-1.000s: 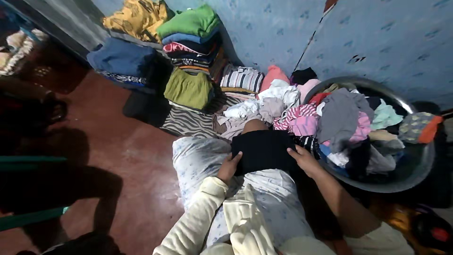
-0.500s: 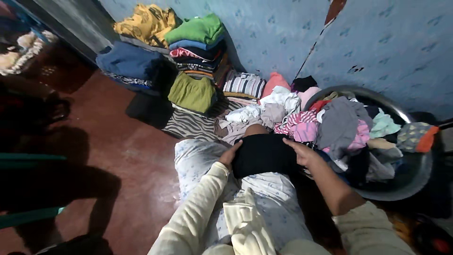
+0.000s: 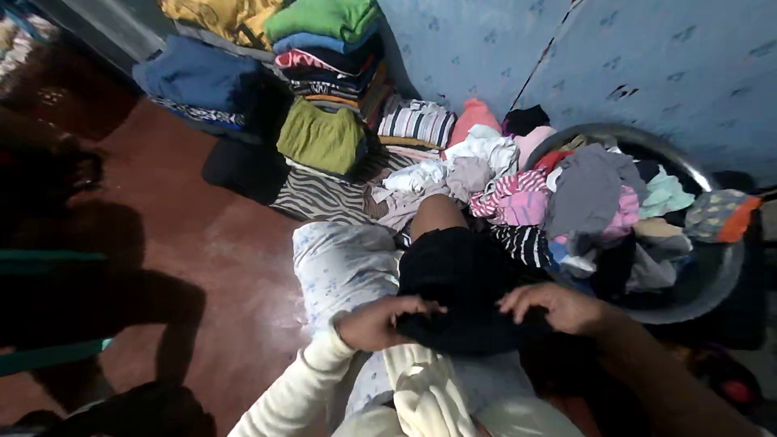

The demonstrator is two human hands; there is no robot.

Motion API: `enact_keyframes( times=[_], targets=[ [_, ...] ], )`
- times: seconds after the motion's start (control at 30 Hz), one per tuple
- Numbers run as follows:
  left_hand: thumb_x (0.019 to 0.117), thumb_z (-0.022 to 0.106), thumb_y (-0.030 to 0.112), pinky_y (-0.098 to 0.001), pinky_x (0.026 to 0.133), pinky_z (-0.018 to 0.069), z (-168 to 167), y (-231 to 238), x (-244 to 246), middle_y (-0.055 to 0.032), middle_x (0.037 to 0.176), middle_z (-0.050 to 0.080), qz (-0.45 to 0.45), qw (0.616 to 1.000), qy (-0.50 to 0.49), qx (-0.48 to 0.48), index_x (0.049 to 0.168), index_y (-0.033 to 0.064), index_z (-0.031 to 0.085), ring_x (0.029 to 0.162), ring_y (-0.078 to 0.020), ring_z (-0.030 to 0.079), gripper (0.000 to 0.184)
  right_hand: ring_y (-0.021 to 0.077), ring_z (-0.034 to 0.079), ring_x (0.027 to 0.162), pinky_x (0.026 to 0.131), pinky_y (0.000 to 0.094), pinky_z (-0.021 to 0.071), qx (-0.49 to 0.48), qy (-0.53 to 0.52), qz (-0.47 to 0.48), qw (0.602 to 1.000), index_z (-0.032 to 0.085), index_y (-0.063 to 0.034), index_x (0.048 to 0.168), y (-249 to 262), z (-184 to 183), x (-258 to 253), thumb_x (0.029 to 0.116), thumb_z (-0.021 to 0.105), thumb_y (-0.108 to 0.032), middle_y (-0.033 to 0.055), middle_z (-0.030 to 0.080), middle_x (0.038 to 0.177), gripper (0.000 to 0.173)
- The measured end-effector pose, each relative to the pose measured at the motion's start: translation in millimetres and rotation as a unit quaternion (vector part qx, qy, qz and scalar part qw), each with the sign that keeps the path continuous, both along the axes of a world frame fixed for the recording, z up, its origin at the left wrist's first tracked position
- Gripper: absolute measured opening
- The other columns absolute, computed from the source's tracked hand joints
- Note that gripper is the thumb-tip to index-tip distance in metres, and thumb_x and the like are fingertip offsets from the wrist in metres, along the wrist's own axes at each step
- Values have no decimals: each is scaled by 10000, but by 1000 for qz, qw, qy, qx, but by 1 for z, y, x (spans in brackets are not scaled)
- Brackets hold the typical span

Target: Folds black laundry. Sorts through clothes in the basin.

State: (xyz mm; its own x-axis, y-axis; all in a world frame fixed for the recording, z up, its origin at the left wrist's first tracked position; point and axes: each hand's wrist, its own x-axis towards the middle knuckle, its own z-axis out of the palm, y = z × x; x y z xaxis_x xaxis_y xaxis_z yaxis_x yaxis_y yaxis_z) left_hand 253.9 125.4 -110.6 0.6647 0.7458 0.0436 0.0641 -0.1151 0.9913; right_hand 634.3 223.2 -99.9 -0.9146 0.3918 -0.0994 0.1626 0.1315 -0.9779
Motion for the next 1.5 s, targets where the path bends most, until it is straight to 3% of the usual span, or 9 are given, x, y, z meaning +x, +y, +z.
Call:
enact_keyframes(
  times=[0.13,0.3,0.4,0.53,0.73,1.17,1.3,1.4,1.5],
  targets=[
    [890,732,32,-394,1110,487,-3,-14,0,-113,1380,638,-33,999,33,-5,1281,-25,615,1292,-175,599,412,249,599,1297,1173,405,415,-17,-68,12,997,746,61,998,-20,1,4,773,580,129,168,711,1227,288],
    [919,692,151,-282,956,554,0,22,1,16,1126,702,150,979,-53,-126,1260,-11,583,1038,-33,660,394,24,651,1000,899,255,559,-90,-20,-268,959,642,-27,1159,9,13,-23,927,582,-17,-25,700,1091,239],
    [1040,544,242,-402,905,596,-34,56,17,-112,1092,723,343,898,-100,-256,1341,-22,523,987,-185,710,401,164,478,1392,1158,385,417,-171,-49,-398,900,386,-49,1547,37,-25,-56,1068,511,-280,116,477,1536,545],
    [1073,528,275,-409,895,594,-45,83,36,-160,1140,701,433,845,-7,-313,1373,-15,519,1000,-210,709,417,211,501,1373,1142,407,422,-144,-92,-435,884,467,-14,1479,67,-55,-83,1054,570,-201,167,509,1497,476],
    [1087,491,255,-393,853,603,-26,86,32,-133,1042,721,430,852,-43,-296,1323,-5,544,927,-196,719,356,166,627,1191,1029,381,523,-152,-42,-436,886,529,-41,1407,73,-39,-78,1059,549,-152,120,637,1311,366],
    [1089,477,321,-428,861,604,-43,77,37,-157,1078,718,448,819,-52,-355,1316,-20,553,959,-231,720,417,202,533,1337,1122,393,442,-139,-147,-410,889,474,-18,1473,70,-51,-70,1067,545,-206,168,532,1469,453],
    [1054,565,350,-483,992,536,-54,70,38,-207,1286,642,449,814,64,-363,1450,33,491,1154,-282,654,513,383,480,1387,1142,545,391,-54,-327,-357,873,383,-7,1535,65,-56,-70,1058,544,-401,268,461,1513,640],
    [1059,510,440,-504,958,556,-66,69,35,-173,1330,627,413,797,-7,-440,1577,133,312,1170,-292,649,634,456,410,1429,1040,716,410,-168,-363,-343,850,207,-165,1640,55,-49,-76,1054,359,-623,216,332,1623,759],
    [1067,492,429,-497,915,576,-61,75,34,-166,1247,666,409,789,-48,-456,1536,116,359,1102,-286,679,580,407,366,1465,1051,721,389,-244,-314,-370,840,258,-207,1625,60,-50,-78,1024,360,-679,158,317,1640,771]
  ],
)
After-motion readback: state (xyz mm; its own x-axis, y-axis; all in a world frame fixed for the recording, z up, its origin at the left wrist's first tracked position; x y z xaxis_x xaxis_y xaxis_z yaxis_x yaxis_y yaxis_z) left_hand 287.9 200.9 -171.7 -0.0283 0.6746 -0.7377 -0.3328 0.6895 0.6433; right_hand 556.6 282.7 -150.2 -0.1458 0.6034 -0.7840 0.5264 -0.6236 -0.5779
